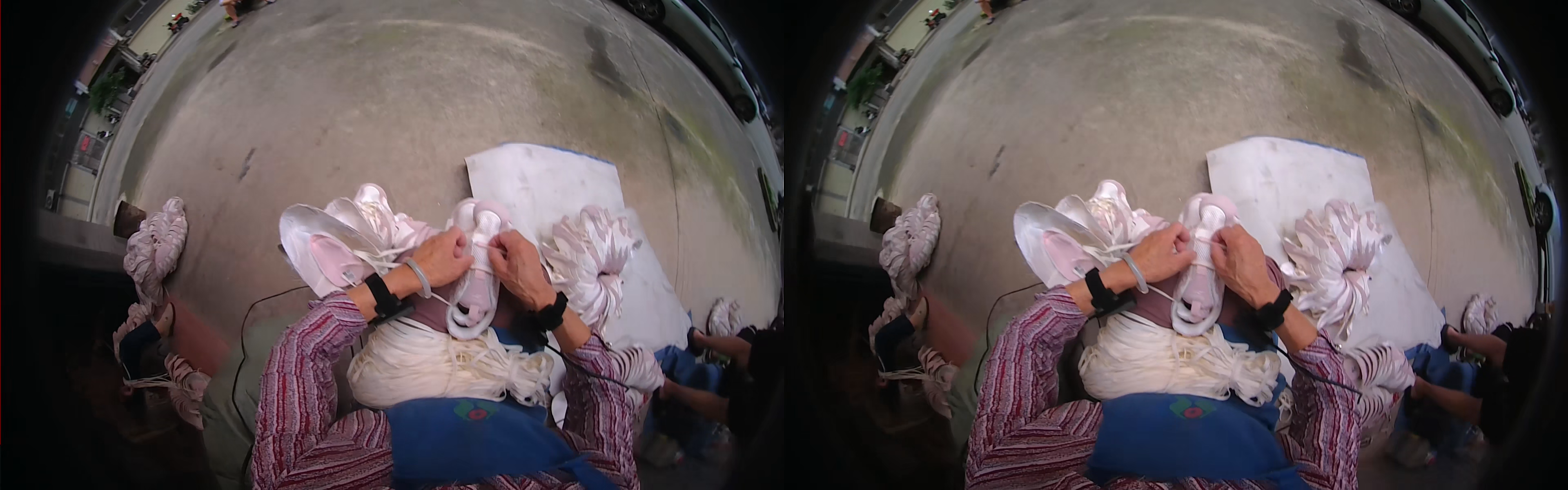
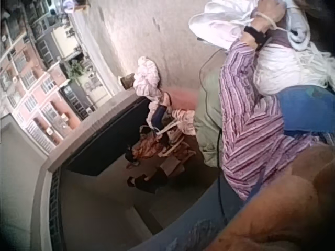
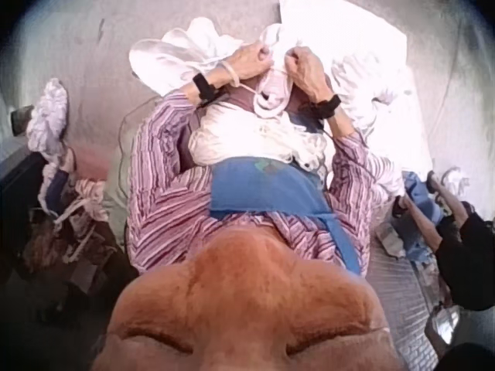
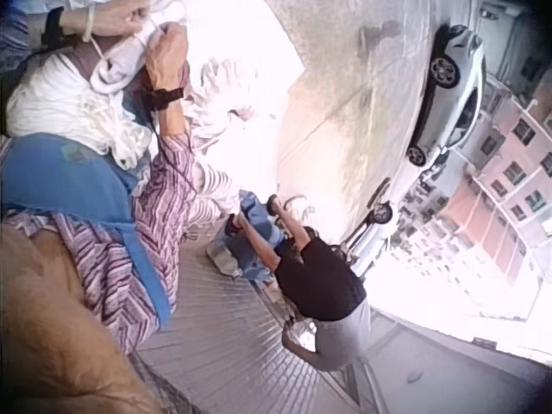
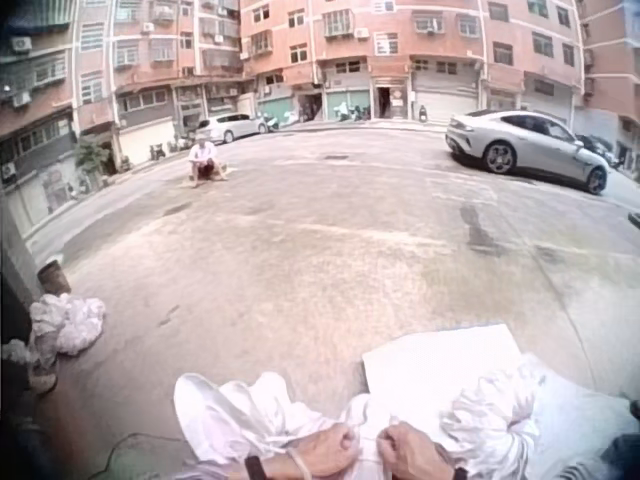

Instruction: Lacing a pink and white sneaker while sitting on the ground.

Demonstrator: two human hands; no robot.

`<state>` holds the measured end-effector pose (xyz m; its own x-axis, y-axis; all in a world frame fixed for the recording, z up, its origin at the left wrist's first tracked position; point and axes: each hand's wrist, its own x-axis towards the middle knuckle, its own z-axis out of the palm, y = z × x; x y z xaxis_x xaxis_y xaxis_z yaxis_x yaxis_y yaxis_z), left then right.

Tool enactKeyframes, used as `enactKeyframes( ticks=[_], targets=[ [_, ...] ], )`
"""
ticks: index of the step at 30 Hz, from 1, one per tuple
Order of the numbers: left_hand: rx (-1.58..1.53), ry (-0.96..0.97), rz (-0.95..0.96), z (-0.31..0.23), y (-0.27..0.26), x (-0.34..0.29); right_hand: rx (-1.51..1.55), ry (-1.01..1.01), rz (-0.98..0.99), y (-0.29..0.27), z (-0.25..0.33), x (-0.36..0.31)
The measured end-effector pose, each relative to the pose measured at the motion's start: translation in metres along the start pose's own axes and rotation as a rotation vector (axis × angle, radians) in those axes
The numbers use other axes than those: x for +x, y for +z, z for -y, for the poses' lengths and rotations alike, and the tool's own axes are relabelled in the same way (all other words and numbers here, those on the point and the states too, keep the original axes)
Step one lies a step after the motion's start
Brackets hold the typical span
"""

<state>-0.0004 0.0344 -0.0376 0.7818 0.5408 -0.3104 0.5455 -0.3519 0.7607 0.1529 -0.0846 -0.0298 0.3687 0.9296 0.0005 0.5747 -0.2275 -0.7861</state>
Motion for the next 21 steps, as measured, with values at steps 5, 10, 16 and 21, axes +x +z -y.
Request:
enactKeyframes(
  ticks=[5, 10, 16, 21],
  targets=[
    [0.006, 0.038, 0.02, -0.006, -0.012, 0.004, -0.003, 0.056, 0.022, 0.0, 0.005, 0.012],
    [-0.115, 0.023, 0.08, -0.007, 0.002, 0.003, 0.231, 0.268, 0.092, 0.012, -0.007, 0.004],
    [-0.161, 0.09, 0.111, 0.004, 0.001, 0.006, 0.172, 0.173, -0.027, 0.008, 0.0, -0.006],
    [0.171, 0.312, 0.004, -0.001, -0.016, 0.015, 0.195, 0.169, 0.022, 0.005, -0.001, 0.004]
  ],
)
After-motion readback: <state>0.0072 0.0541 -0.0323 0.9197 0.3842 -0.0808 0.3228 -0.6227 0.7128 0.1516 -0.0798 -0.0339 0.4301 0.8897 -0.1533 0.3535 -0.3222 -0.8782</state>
